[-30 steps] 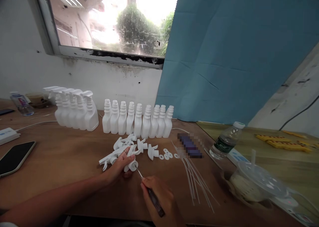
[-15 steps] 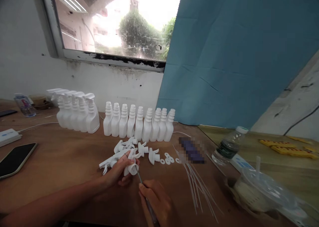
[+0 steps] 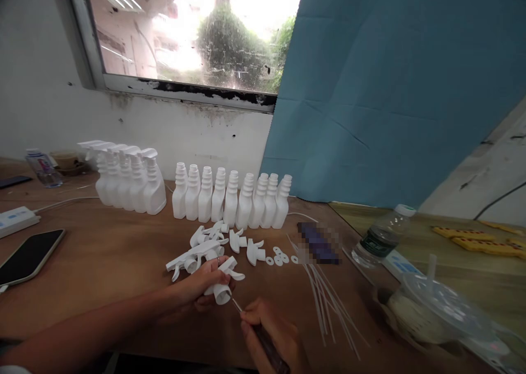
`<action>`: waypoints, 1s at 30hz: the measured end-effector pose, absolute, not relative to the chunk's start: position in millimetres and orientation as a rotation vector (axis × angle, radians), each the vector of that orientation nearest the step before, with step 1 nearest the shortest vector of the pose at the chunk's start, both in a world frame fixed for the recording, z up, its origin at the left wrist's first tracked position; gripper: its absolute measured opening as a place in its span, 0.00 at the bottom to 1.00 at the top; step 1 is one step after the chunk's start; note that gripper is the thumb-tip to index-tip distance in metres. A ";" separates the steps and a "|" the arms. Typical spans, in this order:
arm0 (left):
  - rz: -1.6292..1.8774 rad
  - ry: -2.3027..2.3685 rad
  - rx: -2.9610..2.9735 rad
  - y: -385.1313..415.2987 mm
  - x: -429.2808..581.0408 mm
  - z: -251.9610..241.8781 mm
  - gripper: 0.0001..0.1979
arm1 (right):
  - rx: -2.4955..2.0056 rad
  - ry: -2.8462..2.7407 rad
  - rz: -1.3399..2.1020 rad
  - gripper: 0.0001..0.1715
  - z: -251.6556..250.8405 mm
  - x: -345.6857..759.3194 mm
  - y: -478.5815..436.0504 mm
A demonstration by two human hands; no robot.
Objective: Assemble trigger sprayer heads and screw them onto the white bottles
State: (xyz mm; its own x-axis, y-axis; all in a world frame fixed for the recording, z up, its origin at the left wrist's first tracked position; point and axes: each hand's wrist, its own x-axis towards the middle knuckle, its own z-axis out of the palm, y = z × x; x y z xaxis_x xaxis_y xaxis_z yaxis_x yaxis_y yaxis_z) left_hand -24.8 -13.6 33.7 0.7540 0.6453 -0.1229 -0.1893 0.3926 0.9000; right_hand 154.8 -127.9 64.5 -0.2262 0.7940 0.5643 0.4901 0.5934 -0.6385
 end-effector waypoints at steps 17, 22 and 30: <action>0.401 0.493 0.772 -6.8 -31.1 36.9 0.13 | -0.903 -1.889 0.448 0.10 42.4 154.6 -118.2; 0.498 0.450 0.709 -7.3 -29.2 34.7 0.15 | -0.933 -1.853 0.361 0.11 28.1 152.0 -114.8; 0.475 0.387 0.700 -12.9 -29.1 37.8 0.20 | -0.899 -2.014 0.084 0.22 32.7 153.2 -108.3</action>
